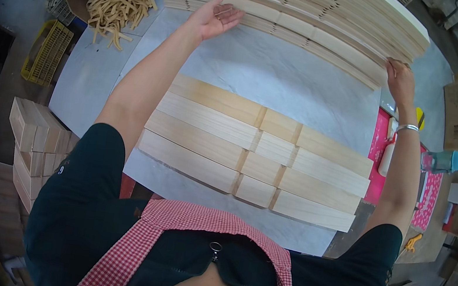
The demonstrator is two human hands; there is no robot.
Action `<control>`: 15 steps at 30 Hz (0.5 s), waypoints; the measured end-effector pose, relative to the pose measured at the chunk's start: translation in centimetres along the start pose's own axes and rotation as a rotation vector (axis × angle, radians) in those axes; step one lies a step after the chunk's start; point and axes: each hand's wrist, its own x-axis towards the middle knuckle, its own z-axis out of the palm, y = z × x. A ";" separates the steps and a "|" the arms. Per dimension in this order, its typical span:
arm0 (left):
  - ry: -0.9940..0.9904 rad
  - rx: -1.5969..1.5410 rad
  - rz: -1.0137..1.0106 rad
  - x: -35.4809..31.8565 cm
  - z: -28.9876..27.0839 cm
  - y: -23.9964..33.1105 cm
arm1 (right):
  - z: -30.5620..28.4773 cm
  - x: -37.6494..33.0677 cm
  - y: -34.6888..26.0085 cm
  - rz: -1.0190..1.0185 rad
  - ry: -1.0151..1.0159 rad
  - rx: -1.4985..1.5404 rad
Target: Applying glue and using a nail gun to assemble wooden components into frames.
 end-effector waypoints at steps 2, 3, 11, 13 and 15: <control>0.054 -0.066 0.031 -0.1 1.3 0.8 | -0.7 -1.0 0.4 0.025 0.001 0.082; 0.079 -0.099 0.043 0.0 2.1 1.1 | -1.1 -1.6 0.6 0.041 0.000 0.121; 0.038 0.161 -0.134 7.7 -4.9 4.4 | -6.9 -9.9 -5.8 -0.241 0.166 0.171; 0.031 0.157 -0.160 6.4 -8.6 3.0 | -8.4 -13.3 -6.8 -0.267 0.191 0.132; 0.016 0.139 -0.128 4.9 -11.9 4.3 | -9.2 -17.2 -8.4 -0.309 0.277 0.123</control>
